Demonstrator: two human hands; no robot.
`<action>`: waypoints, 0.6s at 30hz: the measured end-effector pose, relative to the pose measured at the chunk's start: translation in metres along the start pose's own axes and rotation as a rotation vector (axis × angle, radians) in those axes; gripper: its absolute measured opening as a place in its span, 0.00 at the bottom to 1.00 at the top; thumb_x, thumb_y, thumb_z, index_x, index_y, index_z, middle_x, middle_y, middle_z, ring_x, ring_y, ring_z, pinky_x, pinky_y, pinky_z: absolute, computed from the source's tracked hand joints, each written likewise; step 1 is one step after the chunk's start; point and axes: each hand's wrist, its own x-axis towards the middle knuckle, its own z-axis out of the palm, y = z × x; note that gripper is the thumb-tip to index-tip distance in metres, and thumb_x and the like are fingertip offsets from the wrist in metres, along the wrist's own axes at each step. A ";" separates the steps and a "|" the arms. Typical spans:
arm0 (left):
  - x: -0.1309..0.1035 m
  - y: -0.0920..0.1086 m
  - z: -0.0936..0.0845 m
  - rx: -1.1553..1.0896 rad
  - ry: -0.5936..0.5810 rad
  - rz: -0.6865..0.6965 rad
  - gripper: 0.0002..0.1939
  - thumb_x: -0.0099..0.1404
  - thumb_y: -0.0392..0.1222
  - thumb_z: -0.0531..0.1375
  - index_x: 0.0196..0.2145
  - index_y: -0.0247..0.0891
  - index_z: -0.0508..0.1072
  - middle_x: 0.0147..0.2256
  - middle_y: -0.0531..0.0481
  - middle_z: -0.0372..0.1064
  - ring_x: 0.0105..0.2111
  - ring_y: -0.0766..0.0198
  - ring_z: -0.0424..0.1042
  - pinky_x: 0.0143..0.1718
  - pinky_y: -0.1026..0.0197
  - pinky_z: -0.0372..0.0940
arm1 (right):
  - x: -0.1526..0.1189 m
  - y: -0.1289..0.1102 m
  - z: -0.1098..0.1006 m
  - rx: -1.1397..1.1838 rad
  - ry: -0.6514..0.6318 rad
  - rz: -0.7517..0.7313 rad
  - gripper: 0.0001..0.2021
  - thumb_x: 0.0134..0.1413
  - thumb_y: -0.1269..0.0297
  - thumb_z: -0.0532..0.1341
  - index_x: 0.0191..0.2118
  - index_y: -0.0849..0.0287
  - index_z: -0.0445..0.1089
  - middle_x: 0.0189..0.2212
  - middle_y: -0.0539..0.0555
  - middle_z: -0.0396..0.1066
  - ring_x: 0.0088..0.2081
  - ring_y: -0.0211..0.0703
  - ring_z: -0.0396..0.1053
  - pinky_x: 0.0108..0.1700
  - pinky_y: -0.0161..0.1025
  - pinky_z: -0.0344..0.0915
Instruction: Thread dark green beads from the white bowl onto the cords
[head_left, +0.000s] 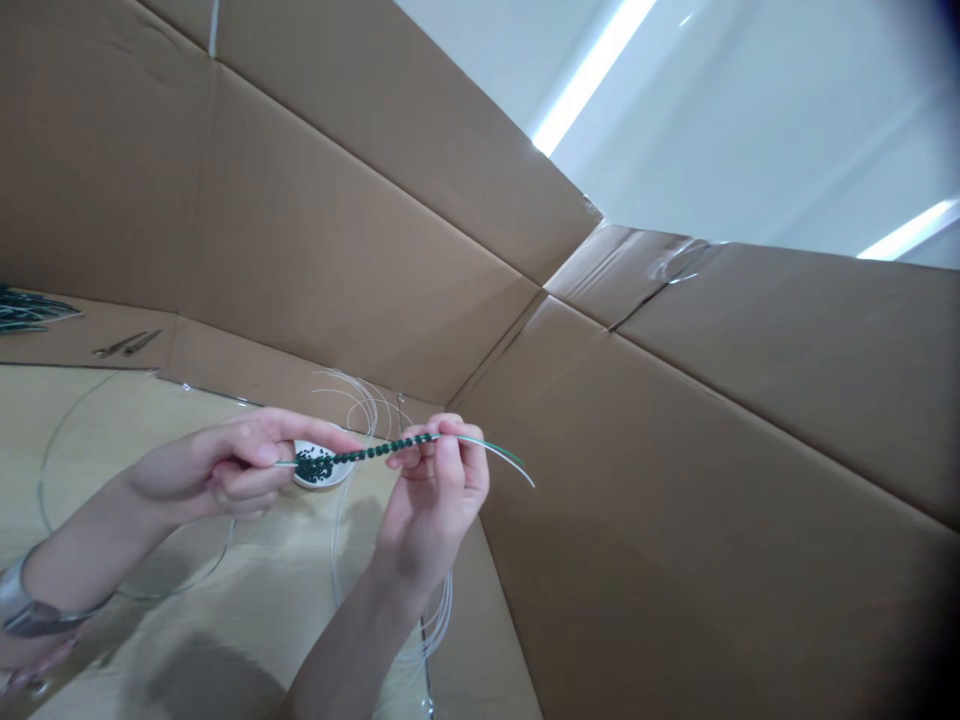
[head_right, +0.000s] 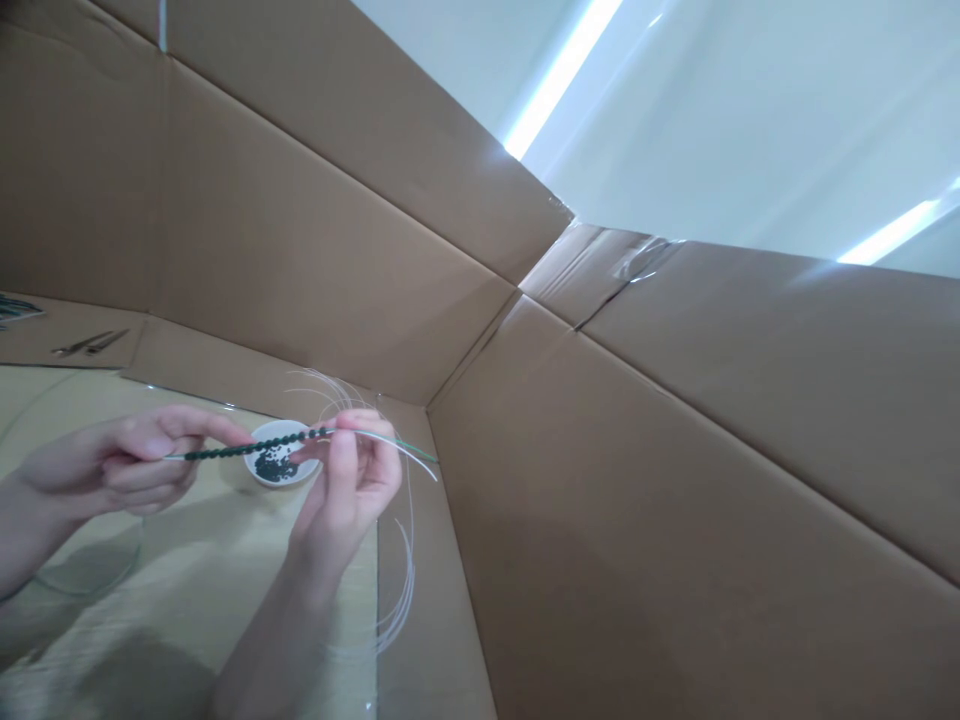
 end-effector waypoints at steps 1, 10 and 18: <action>0.000 0.000 0.000 -0.004 0.000 -0.001 0.21 0.65 0.35 0.51 0.55 0.38 0.71 0.13 0.62 0.34 0.14 0.76 0.34 0.17 0.70 0.41 | 0.000 0.000 0.000 -0.005 0.003 0.002 0.03 0.53 0.67 0.64 0.31 0.56 0.76 0.27 0.46 0.66 0.25 0.26 0.70 0.23 0.21 0.68; 0.001 0.004 0.006 -0.022 -0.004 -0.005 0.21 0.65 0.36 0.52 0.54 0.38 0.72 0.13 0.62 0.33 0.13 0.76 0.34 0.17 0.70 0.41 | 0.000 0.000 0.000 -0.022 0.019 0.009 0.02 0.52 0.67 0.64 0.30 0.56 0.75 0.27 0.46 0.66 0.26 0.27 0.70 0.23 0.22 0.68; 0.001 0.002 0.004 -0.023 -0.021 0.010 0.21 0.65 0.36 0.51 0.54 0.37 0.72 0.12 0.63 0.33 0.13 0.76 0.34 0.16 0.70 0.40 | -0.002 0.000 0.000 -0.054 0.027 0.005 0.02 0.52 0.67 0.64 0.30 0.56 0.75 0.27 0.46 0.65 0.25 0.27 0.69 0.23 0.22 0.67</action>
